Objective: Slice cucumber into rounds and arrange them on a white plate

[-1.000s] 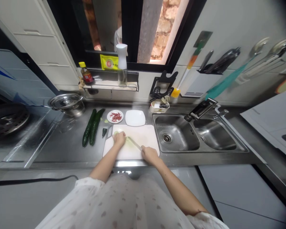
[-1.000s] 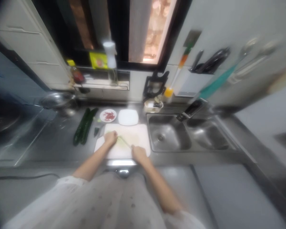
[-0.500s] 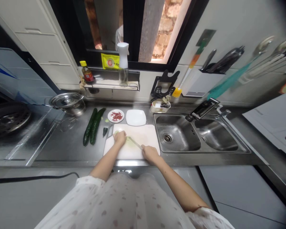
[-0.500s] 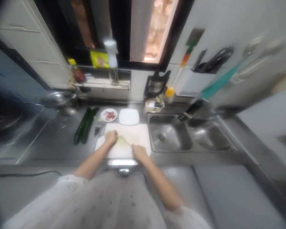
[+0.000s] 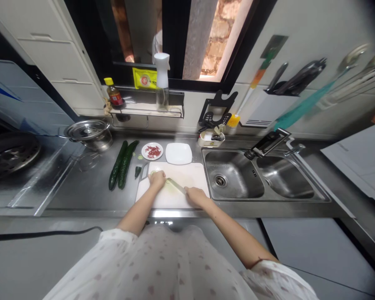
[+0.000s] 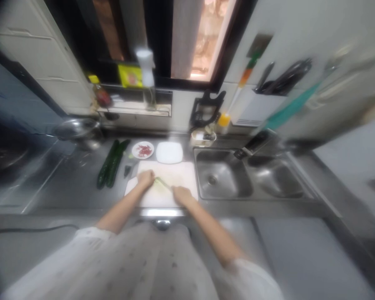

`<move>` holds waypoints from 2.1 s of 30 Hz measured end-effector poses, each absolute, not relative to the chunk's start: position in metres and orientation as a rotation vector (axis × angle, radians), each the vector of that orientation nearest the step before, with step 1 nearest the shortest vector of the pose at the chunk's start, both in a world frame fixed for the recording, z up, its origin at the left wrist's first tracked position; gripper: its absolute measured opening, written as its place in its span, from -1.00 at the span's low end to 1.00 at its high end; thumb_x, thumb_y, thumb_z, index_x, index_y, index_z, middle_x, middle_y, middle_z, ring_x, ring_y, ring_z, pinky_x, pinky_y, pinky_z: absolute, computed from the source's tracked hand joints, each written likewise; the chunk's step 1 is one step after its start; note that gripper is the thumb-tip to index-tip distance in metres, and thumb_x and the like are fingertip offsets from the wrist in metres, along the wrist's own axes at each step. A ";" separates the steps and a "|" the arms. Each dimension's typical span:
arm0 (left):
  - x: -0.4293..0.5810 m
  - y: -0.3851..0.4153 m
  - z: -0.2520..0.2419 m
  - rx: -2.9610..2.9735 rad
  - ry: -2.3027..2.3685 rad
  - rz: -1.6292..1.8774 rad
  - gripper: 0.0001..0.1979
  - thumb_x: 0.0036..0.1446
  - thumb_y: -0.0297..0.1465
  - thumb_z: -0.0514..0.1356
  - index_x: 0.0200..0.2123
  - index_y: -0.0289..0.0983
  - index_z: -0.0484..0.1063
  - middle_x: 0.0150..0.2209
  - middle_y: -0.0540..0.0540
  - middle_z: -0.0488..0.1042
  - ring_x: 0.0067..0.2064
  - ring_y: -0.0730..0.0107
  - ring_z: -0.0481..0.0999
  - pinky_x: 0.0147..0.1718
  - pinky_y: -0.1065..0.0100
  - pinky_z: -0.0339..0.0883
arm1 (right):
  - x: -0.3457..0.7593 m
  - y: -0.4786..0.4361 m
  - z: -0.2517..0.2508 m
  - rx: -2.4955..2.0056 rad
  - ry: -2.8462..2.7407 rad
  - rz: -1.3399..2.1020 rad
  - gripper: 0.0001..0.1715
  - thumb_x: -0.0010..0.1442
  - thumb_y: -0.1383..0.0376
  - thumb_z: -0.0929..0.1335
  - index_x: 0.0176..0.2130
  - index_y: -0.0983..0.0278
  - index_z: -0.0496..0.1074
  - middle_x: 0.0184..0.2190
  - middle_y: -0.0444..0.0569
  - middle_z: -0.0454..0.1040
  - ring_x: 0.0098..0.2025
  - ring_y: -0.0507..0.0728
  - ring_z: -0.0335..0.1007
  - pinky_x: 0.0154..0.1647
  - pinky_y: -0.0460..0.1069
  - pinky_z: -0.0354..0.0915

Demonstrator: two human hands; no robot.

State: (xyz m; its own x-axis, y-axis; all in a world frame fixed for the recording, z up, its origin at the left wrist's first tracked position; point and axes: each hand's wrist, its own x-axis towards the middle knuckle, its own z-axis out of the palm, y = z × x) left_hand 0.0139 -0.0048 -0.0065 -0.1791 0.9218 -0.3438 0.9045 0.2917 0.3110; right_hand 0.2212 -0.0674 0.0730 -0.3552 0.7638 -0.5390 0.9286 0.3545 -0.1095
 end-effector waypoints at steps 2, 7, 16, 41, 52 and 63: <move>0.014 -0.005 -0.006 1.632 2.100 0.050 -0.79 0.05 -0.27 0.17 -0.24 -0.16 0.47 -0.16 -0.16 0.55 -0.03 0.10 0.44 -0.04 0.13 0.10 | 0.220 -0.068 0.072 1.489 2.232 -0.583 -0.63 0.28 0.36 0.13 0.02 0.27 0.34 -0.14 0.16 0.51 -0.13 0.21 0.46 -0.22 0.01 0.27; 0.013 -0.004 -0.003 1.636 2.095 0.029 -0.81 0.05 -0.28 0.16 -0.24 -0.16 0.47 -0.13 -0.15 0.54 -0.02 0.10 0.44 -0.04 0.11 0.12 | 0.219 -0.069 0.072 1.503 2.210 -0.603 -0.64 0.29 0.34 0.14 0.01 0.27 0.34 -0.14 0.18 0.51 -0.12 0.22 0.47 -0.23 0.02 0.28; 0.013 -0.002 -0.004 1.652 2.099 -0.008 -0.80 0.05 -0.33 0.15 -0.23 -0.17 0.48 -0.12 -0.16 0.54 -0.02 0.10 0.45 -0.02 0.09 0.12 | 0.218 -0.066 0.073 1.476 2.192 -0.622 -0.60 0.27 0.36 0.14 0.05 0.28 0.33 -0.10 0.20 0.49 -0.08 0.24 0.46 -0.20 0.05 0.30; 0.012 -0.001 -0.006 1.656 2.094 -0.001 -0.78 0.01 -0.27 0.18 -0.24 -0.16 0.49 -0.16 -0.16 0.55 -0.01 0.11 0.44 -0.04 0.15 0.14 | 0.218 -0.066 0.074 1.471 2.181 -0.616 -0.61 0.24 0.39 0.15 0.02 0.29 0.36 -0.12 0.20 0.51 -0.10 0.25 0.47 -0.23 0.04 0.31; 0.013 -0.002 -0.002 1.670 2.094 -0.018 -0.80 0.02 -0.32 0.17 -0.24 -0.16 0.49 -0.16 -0.16 0.55 -0.03 0.12 0.46 -0.05 0.15 0.15 | 0.217 -0.066 0.075 1.484 2.175 -0.627 -0.61 0.25 0.38 0.15 0.03 0.29 0.35 -0.10 0.19 0.50 -0.10 0.24 0.47 -0.22 0.04 0.31; 0.015 0.000 -0.001 1.660 2.090 -0.049 -0.81 0.02 -0.30 0.19 -0.26 -0.15 0.50 -0.14 -0.16 0.56 -0.02 0.12 0.47 -0.01 0.12 0.14 | 0.217 -0.067 0.079 1.492 2.182 -0.629 -0.60 0.24 0.40 0.14 0.01 0.30 0.35 -0.11 0.19 0.50 -0.11 0.25 0.48 -0.24 0.03 0.32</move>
State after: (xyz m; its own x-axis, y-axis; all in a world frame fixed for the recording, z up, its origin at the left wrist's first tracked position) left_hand 0.0146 0.0004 -0.0007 -0.1599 0.9121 -0.3775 0.9286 0.2687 0.2558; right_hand 0.2165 -0.0675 0.0789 -0.3348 0.7476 -0.5736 0.9382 0.3210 -0.1292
